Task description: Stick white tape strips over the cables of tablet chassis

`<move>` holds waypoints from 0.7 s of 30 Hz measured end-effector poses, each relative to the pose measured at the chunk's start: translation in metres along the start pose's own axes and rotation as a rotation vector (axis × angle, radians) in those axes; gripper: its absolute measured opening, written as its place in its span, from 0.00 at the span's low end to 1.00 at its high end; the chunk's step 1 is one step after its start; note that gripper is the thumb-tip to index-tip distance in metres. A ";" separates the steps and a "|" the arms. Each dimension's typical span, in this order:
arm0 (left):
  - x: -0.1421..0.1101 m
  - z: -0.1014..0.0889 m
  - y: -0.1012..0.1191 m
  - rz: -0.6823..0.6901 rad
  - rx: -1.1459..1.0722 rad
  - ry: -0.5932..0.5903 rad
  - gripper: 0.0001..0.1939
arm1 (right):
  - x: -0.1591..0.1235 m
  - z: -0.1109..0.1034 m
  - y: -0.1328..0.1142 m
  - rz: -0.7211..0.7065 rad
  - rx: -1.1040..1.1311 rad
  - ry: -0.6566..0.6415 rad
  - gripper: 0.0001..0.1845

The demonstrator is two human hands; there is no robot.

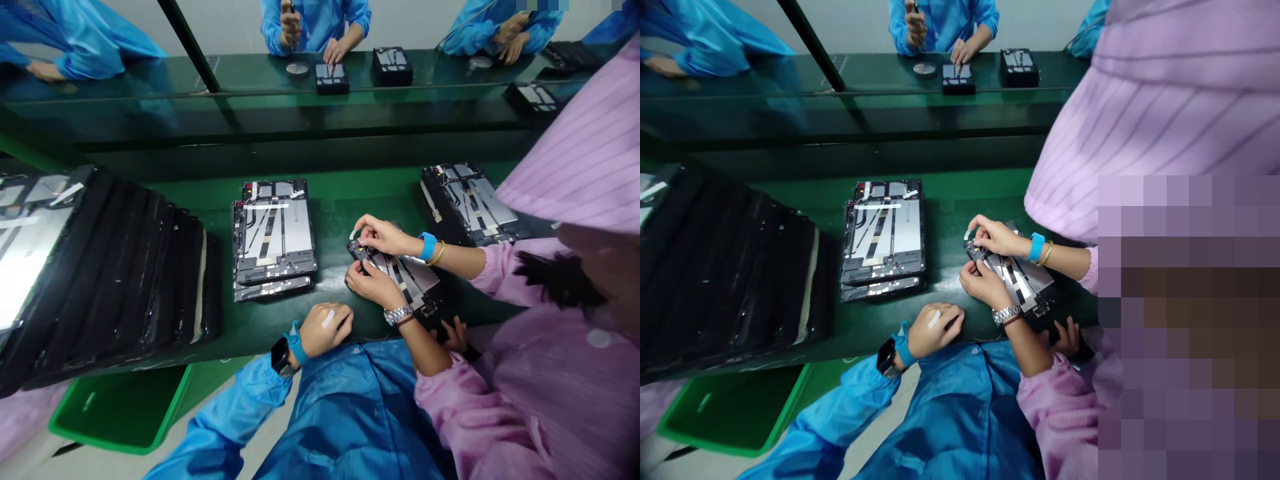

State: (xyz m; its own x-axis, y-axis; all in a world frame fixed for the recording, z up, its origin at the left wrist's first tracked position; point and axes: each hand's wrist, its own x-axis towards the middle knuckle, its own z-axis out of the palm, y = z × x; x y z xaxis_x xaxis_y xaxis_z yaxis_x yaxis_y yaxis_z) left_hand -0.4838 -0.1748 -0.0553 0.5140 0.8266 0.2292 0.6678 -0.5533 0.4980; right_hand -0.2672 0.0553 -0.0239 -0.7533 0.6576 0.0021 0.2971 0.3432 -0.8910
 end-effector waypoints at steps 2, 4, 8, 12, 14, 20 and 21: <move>-0.009 0.001 0.002 -0.090 -0.072 0.055 0.12 | -0.008 0.001 0.001 -0.013 -0.009 0.030 0.14; -0.014 0.003 0.005 -0.170 -0.133 0.099 0.13 | -0.015 -0.002 0.001 -0.016 -0.006 0.054 0.13; -0.012 0.007 0.010 -0.296 -0.205 0.146 0.14 | -0.022 -0.005 0.006 -0.006 -0.044 0.089 0.13; -0.009 0.007 0.012 -0.384 -0.259 0.156 0.13 | -0.021 -0.003 0.008 -0.033 -0.087 0.069 0.13; -0.009 0.006 0.012 -0.391 -0.272 0.160 0.12 | -0.020 -0.003 0.008 -0.037 -0.090 0.067 0.14; -0.010 0.007 0.012 -0.405 -0.276 0.159 0.13 | -0.023 -0.004 0.006 -0.044 -0.116 0.067 0.13; -0.010 0.007 0.012 -0.407 -0.272 0.156 0.13 | -0.024 -0.003 0.005 -0.046 -0.123 0.066 0.13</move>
State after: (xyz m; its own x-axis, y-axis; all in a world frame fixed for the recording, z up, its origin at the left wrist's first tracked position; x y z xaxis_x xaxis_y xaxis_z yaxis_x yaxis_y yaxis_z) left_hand -0.4768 -0.1907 -0.0578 0.1409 0.9865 0.0830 0.6225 -0.1535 0.7674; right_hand -0.2460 0.0438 -0.0273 -0.7284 0.6810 0.0751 0.3362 0.4508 -0.8269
